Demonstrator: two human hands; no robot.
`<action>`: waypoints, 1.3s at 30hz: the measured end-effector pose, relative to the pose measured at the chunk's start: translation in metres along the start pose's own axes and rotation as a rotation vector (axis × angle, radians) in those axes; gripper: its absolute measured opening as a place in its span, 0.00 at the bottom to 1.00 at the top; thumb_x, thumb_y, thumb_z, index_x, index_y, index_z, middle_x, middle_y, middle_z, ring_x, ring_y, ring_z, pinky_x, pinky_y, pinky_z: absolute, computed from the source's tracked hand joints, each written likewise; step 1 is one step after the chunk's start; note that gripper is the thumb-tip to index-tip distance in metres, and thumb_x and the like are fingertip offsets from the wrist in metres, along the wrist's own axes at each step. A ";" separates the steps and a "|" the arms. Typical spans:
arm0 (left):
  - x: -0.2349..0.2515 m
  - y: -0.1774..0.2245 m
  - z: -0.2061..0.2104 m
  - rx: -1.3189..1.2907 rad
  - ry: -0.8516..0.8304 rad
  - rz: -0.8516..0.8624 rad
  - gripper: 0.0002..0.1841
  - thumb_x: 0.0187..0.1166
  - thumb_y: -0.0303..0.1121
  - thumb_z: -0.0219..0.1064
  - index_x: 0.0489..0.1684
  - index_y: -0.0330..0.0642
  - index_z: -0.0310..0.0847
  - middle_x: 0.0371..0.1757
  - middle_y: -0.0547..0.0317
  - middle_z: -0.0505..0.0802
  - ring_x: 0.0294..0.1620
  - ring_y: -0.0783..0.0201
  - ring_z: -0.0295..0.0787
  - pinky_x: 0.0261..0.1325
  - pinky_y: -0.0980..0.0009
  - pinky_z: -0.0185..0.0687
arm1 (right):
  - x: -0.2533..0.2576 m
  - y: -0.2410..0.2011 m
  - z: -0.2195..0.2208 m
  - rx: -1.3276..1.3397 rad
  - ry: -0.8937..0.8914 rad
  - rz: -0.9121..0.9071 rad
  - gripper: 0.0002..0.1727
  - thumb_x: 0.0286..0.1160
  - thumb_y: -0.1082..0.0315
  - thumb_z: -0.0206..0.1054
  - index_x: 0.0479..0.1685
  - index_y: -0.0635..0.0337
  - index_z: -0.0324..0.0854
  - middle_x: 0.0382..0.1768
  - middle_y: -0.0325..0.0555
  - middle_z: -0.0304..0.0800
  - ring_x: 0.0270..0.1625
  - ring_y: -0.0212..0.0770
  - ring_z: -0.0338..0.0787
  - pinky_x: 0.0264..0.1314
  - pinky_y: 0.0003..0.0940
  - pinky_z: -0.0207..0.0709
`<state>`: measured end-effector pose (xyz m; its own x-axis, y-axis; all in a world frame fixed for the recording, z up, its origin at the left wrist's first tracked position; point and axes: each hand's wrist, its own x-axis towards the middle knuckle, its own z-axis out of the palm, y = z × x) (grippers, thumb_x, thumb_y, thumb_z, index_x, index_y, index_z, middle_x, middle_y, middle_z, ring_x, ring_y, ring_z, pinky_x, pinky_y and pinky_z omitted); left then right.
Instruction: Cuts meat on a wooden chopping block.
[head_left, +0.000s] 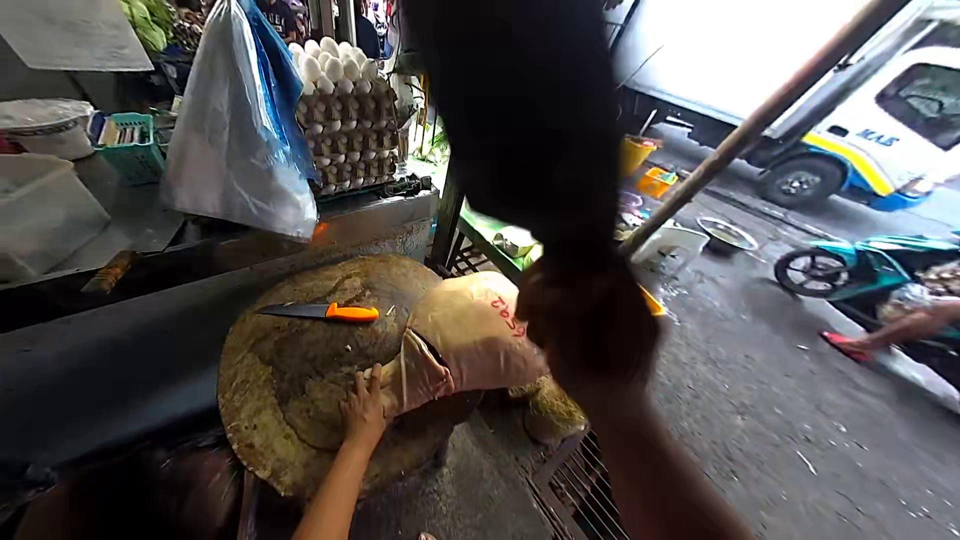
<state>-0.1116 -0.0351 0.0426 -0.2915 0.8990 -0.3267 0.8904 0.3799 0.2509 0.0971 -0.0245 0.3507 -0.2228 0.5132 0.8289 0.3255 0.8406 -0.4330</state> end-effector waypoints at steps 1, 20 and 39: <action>-0.002 0.001 0.001 0.000 0.008 -0.002 0.57 0.67 0.41 0.81 0.98 0.57 0.42 0.93 0.35 0.57 0.84 0.32 0.67 0.74 0.38 0.72 | 0.025 -0.013 -0.001 0.071 0.136 -0.085 0.20 0.89 0.51 0.61 0.51 0.63 0.76 0.27 0.36 0.83 0.24 0.28 0.83 0.24 0.30 0.83; -0.010 -0.013 0.011 -0.098 0.074 -0.031 0.53 0.68 0.33 0.80 0.97 0.52 0.47 0.86 0.29 0.66 0.81 0.28 0.69 0.74 0.36 0.72 | -0.160 0.095 0.077 -0.467 -1.162 1.099 0.25 0.91 0.55 0.54 0.78 0.61 0.68 0.60 0.64 0.89 0.66 0.64 0.89 0.67 0.64 0.79; -0.001 -0.001 0.014 -0.075 0.064 -0.032 0.58 0.64 0.39 0.84 0.98 0.55 0.43 0.85 0.29 0.67 0.80 0.30 0.71 0.74 0.39 0.74 | -0.105 0.072 0.029 -0.136 -0.332 0.424 0.20 0.81 0.57 0.68 0.53 0.69 0.84 0.28 0.51 0.89 0.29 0.47 0.90 0.35 0.48 0.85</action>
<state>-0.1070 -0.0397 0.0297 -0.3431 0.8975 -0.2769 0.8522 0.4214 0.3100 0.1178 -0.0128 0.2222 -0.3168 0.8471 0.4266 0.5604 0.5301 -0.6364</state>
